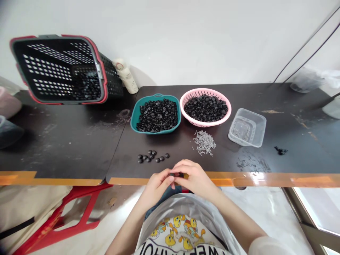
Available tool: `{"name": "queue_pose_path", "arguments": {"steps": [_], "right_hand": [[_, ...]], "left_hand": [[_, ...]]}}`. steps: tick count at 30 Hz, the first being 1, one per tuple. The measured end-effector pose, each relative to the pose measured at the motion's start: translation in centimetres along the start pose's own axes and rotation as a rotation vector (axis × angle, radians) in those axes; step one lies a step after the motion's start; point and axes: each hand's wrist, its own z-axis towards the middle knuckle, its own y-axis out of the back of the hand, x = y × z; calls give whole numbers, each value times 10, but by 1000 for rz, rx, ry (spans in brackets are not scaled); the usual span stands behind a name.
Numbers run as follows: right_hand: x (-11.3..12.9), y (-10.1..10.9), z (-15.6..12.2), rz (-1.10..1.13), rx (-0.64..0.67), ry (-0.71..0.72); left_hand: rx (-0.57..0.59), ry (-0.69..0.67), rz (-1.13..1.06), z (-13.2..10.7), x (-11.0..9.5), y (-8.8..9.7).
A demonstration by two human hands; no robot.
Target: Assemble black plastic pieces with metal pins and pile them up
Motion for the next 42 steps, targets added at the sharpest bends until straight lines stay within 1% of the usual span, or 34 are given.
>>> {"name": "queue_pose_path", "arguments": {"steps": [3, 5, 7, 9, 15, 18, 20, 21, 24, 26, 28, 29, 30, 31, 33, 34, 36, 39, 42], "right_hand": [[-10, 9, 19, -126, -63, -73], [-17, 12, 33, -257, -66, -147], [-22, 12, 47, -326, -35, -191], [-24, 6, 58, -335, -4, -206], [-19, -28, 78, -313, 23, -212], [-16, -42, 83, -292, 31, -198], [-14, -45, 83, -282, 27, -192], [-13, -45, 82, -277, 18, -192], [-11, -36, 72, -264, -34, -205], [-10, -28, 60, -249, -70, -215], [-9, -21, 44, -231, -94, -221], [-9, -18, 36, -220, -102, -221], [-9, -15, 29, -205, -106, -220], [-9, -13, 21, -188, -110, -217], [-10, -9, 7, -148, -126, -216], [-11, -7, 0, -129, -138, -219], [-13, -1, -11, -99, -173, -227], [-19, 10, -26, -76, -228, -240], [-26, 20, -38, -68, -286, -279]], "left_hand": [[-225, 39, 141, -3, -1, 9], [-310, 76, 178, -7, 0, 15], [-325, 89, 195, -12, 2, 19], [-310, 87, 205, -15, 3, 20], [-265, 43, 231, -19, -1, 19], [-257, 27, 251, -20, -4, 29], [-283, 13, 274, -20, -6, 44], [-318, 3, 285, -19, -7, 54], [-515, -40, 309, -9, -15, 92], [-628, -73, 375, 8, -25, 118], [-662, -169, 485, 34, -37, 136], [-660, -207, 567, 49, -44, 141], [-627, -220, 669, 65, -50, 144], [-550, -221, 774, 82, -56, 144], [-332, -182, 985, 114, -66, 138], [-269, -167, 1024, 128, -69, 133], [-183, -132, 1077, 152, -73, 122], [-100, -68, 1132, 176, -77, 110], [-44, -33, 1161, 185, -82, 104]]}}
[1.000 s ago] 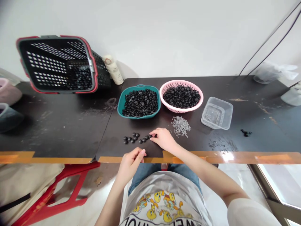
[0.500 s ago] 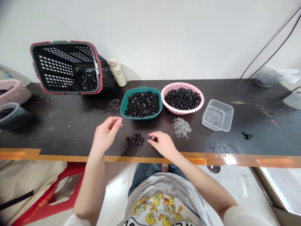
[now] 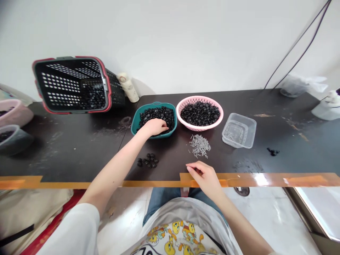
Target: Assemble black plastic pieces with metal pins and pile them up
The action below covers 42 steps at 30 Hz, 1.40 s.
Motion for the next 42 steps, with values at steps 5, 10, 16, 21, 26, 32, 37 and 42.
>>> {"name": "queue_pose_path", "arguments": {"steps": [5, 10, 16, 21, 26, 32, 37, 42], "right_hand": [[-11, 9, -5, 16, -59, -56], [-14, 12, 0, -17, -96, -23], [-12, 17, 31, -429, -151, 81], [-5, 14, 65, -619, -110, 121], [-4, 7, 80, -710, -17, 143], [-10, 9, 82, -723, 24, 139], [-17, 12, 87, -721, 28, 136], [-17, 15, 88, -681, 39, 138]], "left_hand": [[-18, -11, 9, -3, -8, 5], [-59, -45, -44, -6, -15, 2], [-122, -67, -172, -4, -12, -3], [-295, -78, -343, -36, -13, 4], [-397, -253, -1197, -92, -34, -8], [-303, -164, -1677, -135, -58, -42], [-223, -129, -1896, -145, -68, -70], [-246, -116, -2004, -147, -74, -88]]}}
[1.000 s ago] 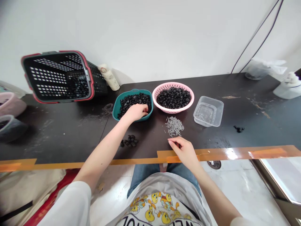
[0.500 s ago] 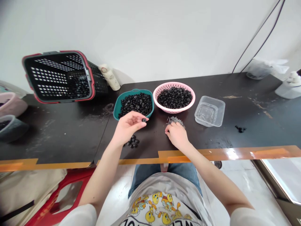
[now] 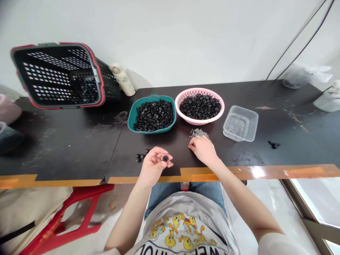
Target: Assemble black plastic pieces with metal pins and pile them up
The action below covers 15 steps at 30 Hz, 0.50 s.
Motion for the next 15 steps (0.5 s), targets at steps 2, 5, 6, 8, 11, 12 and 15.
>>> {"name": "queue_pose_path", "arguments": {"steps": [2, 5, 6, 8, 11, 12, 15], "right_hand": [[-4, 6, -3, 26, -11, -10], [-12, 16, -9, 49, -39, -36], [-15, 18, -11, 54, -43, -31], [-16, 17, -14, 62, -38, 5], [-13, 10, -11, 50, -20, 76], [-11, 8, -8, 39, -14, 91], [-6, 4, 4, 7, 16, 141]], "left_hand": [[-28, 3, 4, -4, 5, 2], [-72, 29, 37, -11, 13, 4], [-90, 45, 53, -13, 15, 5], [-132, 73, 93, -16, 19, 4], [-165, 99, 144, -18, 23, 2], [-166, 102, 150, -17, 24, 1], [-164, 105, 143, -16, 27, 0]]}}
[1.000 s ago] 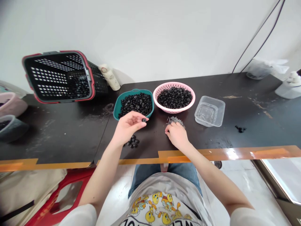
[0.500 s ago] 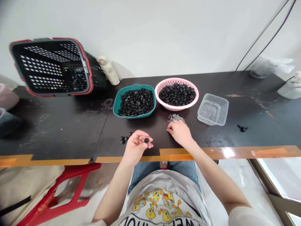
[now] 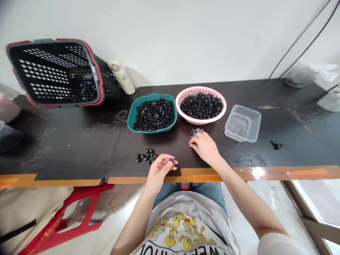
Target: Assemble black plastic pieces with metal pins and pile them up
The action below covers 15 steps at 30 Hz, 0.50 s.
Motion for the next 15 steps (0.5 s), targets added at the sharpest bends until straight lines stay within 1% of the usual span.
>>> {"name": "queue_pose_path", "arguments": {"steps": [4, 7, 11, 15], "right_hand": [[3, 5, 16, -14, 61, 95], [7, 7, 20, -8, 91, 135], [9, 3, 20, 38, 95, 125], [8, -4, 19, 121, 97, 94]], "left_hand": [[-15, 20, -44, 0, 3, 1], [-18, 41, -128, -2, 3, 2], [8, 30, -212, -5, -1, 1], [12, 23, -219, -8, -5, 0]]}}
